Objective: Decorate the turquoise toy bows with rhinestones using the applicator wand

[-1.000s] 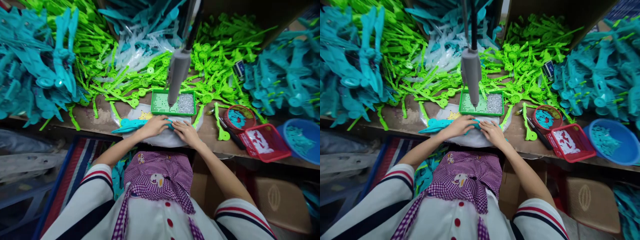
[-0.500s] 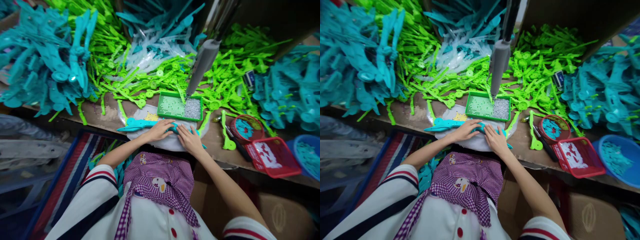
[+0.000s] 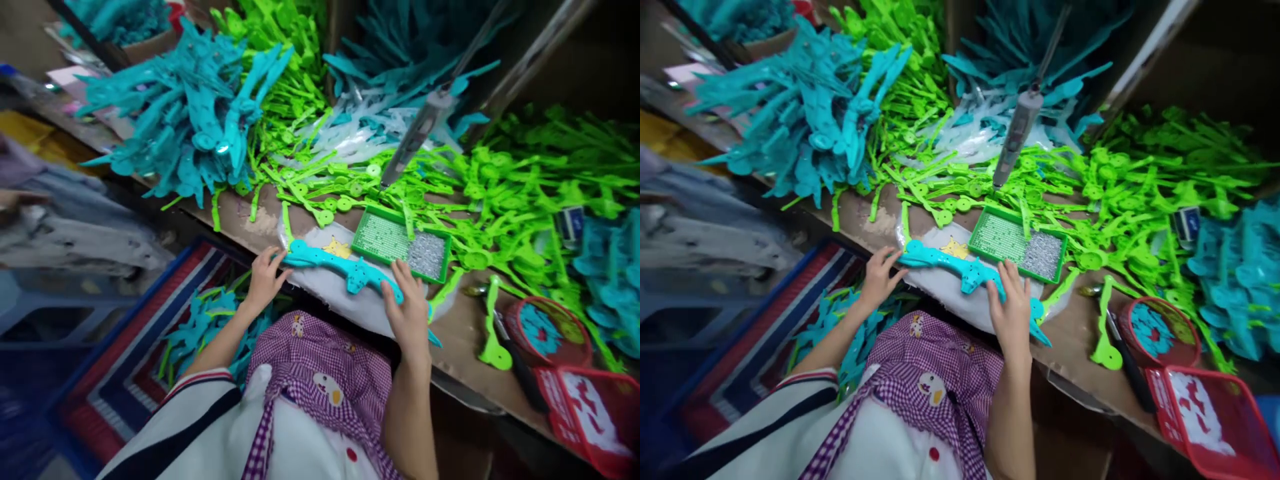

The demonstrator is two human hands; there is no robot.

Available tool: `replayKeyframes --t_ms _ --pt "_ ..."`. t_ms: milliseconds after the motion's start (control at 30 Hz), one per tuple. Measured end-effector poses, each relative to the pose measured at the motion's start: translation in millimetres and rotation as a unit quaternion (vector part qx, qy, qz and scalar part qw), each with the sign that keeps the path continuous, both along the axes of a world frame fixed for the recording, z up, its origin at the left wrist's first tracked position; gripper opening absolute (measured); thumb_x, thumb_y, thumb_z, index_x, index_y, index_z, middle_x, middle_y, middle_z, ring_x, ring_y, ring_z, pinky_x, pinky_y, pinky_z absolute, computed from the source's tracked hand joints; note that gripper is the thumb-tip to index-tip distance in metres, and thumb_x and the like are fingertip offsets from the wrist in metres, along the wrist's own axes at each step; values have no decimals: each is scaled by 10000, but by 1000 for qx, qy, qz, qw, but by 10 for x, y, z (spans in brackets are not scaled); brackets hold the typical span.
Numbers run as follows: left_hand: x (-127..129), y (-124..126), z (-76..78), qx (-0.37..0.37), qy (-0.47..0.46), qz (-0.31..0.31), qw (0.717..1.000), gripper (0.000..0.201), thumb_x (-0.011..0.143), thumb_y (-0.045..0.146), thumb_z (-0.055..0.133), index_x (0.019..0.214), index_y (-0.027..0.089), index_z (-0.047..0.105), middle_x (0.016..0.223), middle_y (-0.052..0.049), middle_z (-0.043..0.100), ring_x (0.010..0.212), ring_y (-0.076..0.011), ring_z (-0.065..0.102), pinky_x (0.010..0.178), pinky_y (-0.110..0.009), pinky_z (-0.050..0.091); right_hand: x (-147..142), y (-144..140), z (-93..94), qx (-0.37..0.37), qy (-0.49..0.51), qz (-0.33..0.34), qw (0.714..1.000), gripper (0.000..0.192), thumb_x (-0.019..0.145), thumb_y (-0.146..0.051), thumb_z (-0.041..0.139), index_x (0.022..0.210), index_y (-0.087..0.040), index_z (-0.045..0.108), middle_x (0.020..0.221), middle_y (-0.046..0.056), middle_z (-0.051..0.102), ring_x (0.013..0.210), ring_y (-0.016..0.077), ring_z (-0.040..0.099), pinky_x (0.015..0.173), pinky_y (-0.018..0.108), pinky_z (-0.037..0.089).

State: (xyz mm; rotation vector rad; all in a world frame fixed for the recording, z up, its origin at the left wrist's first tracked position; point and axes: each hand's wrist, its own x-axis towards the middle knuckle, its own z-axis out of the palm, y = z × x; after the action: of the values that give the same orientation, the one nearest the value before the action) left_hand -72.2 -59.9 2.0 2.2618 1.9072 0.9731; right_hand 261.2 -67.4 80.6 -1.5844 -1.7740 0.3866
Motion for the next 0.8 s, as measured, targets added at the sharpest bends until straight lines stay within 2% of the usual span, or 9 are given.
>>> replayKeyframes --t_ms 67,133,200,267,400,500,600,700,800 --pt "15 31 -70 -16 -15 7 1000 411 917 314 691 1309 207 629 1271 -145 647 1246 -310 590 1087 -501 472 -331 222 240 36 79 47 995 457 1014 -440 472 1437 -290 565 1454 86 610 1385 234 552 1176 540 422" --pt "22 69 -95 -23 -44 18 999 341 911 275 700 1242 204 665 1194 -128 681 1162 -283 631 1045 -480 506 -661 408 292 34 108 123 986 447 1019 -434 465 1419 -274 584 1453 79 612 1376 211 561 1164 483 454" --pt "17 99 -81 -37 -80 17 996 281 898 255 717 1175 211 692 1134 -107 703 1103 -259 655 1014 -462 526 -910 499 119 -4 66 187 980 456 1024 -437 443 1405 -240 598 1451 97 610 1373 233 565 1157 508 457" --pt "4 116 -42 -56 -121 6 991 254 882 237 737 1133 214 702 1114 -92 712 1103 -247 661 1016 -450 525 -1038 500 -195 -44 -34 214 975 468 1030 -410 416 1408 -203 597 1464 130 587 1383 286 553 1156 592 427" --pt "-59 155 45 -129 -223 -12 966 322 803 252 811 1095 192 690 1105 -73 713 1000 -219 692 931 -382 560 -1028 416 -696 -47 -176 233 955 499 1022 -311 406 1494 -181 507 1556 147 465 1442 310 481 1201 636 339" --pt "-137 229 80 -230 -329 9 916 471 709 332 874 1104 186 662 981 -28 724 736 -151 681 721 -291 572 -986 396 -755 -33 -196 244 949 523 1020 -281 381 1530 -193 457 1559 142 461 1446 302 477 1190 630 358" --pt "-181 329 95 -305 -434 55 846 391 727 406 848 972 157 674 731 3 695 595 -124 645 605 -244 533 -981 410 -704 -34 -206 247 946 539 1016 -269 367 1548 -208 428 1574 126 446 1456 293 464 1189 612 367" --pt "-150 402 114 -324 -529 99 778 426 625 438 911 802 142 660 633 5 666 548 -115 635 582 -238 535 -979 413 -675 -39 -218 251 942 558 1015 -291 374 1565 -204 396 1598 116 411 1479 288 432 1209 595 345" --pt "-83 431 129 -306 -595 128 732 535 458 430 979 750 130 646 621 10 661 533 -100 624 594 -243 557 -969 396 -667 -46 -235 254 937 575 1011 -292 383 1576 -183 372 1618 109 379 1501 287 395 1231 590 314"
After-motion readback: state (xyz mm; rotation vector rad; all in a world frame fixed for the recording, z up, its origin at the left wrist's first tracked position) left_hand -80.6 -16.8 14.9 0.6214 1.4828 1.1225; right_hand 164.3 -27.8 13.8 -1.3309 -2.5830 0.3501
